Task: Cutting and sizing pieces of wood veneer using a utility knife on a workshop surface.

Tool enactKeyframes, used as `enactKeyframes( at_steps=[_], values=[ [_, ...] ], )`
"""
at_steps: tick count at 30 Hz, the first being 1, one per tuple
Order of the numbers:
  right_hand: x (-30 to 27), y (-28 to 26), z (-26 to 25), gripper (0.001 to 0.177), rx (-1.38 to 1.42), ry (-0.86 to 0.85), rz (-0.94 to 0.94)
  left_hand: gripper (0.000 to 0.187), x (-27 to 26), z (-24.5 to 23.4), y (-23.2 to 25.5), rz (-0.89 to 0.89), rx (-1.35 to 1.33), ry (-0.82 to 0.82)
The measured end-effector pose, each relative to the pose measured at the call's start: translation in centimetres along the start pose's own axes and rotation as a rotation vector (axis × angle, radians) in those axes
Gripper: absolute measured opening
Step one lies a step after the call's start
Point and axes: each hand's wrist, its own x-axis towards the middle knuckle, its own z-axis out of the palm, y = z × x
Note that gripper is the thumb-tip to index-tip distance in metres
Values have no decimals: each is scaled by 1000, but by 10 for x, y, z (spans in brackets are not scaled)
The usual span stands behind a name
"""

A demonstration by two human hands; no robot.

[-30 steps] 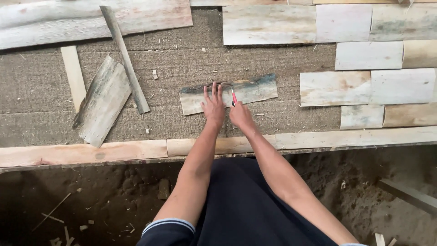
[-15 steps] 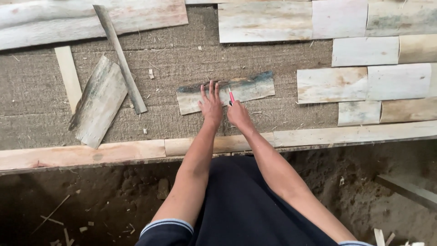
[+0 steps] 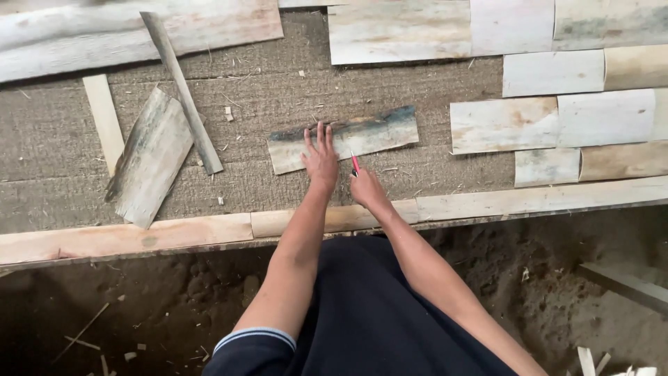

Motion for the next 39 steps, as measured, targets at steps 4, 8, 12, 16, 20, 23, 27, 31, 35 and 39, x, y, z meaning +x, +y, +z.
enactKeyframes(
  at_steps=[4, 8, 12, 16, 20, 23, 27, 31, 35, 39],
  values=[
    [8, 16, 9, 50, -9, -1, 13, 87, 3, -5, 0, 7, -17, 9],
    [-4, 15, 7, 50, -34, -15, 17, 87, 2, -1, -1, 12, -20, -5],
    [-10, 10, -2, 47, -8, -50, -10, 87, 2, -5, -3, 25, -18, 27],
    [1, 41, 2, 41, 79, -86, 20, 84, -9, -26, 1, 29, -15, 34],
    [-15, 56, -28, 48, 177, -105, -21, 87, 1, -35, -9, 113, 86, 61],
    [-15, 65, -42, 44, -65, -7, -101, 95, 0, -59, -19, 207, 60, 54],
    [3, 67, -46, 38, -294, 130, -193, 112, 16, -63, -25, 295, 31, -17],
    [19, 69, -42, 38, -284, 171, -190, 113, 23, -67, -31, 352, 32, -21],
    [40, 64, -53, 60, 41, 234, -165, 127, 22, -92, -24, 354, -123, -34],
    [66, 32, -48, 91, 925, 51, 38, 123, 4, -129, -14, 486, -303, 81]
  ],
)
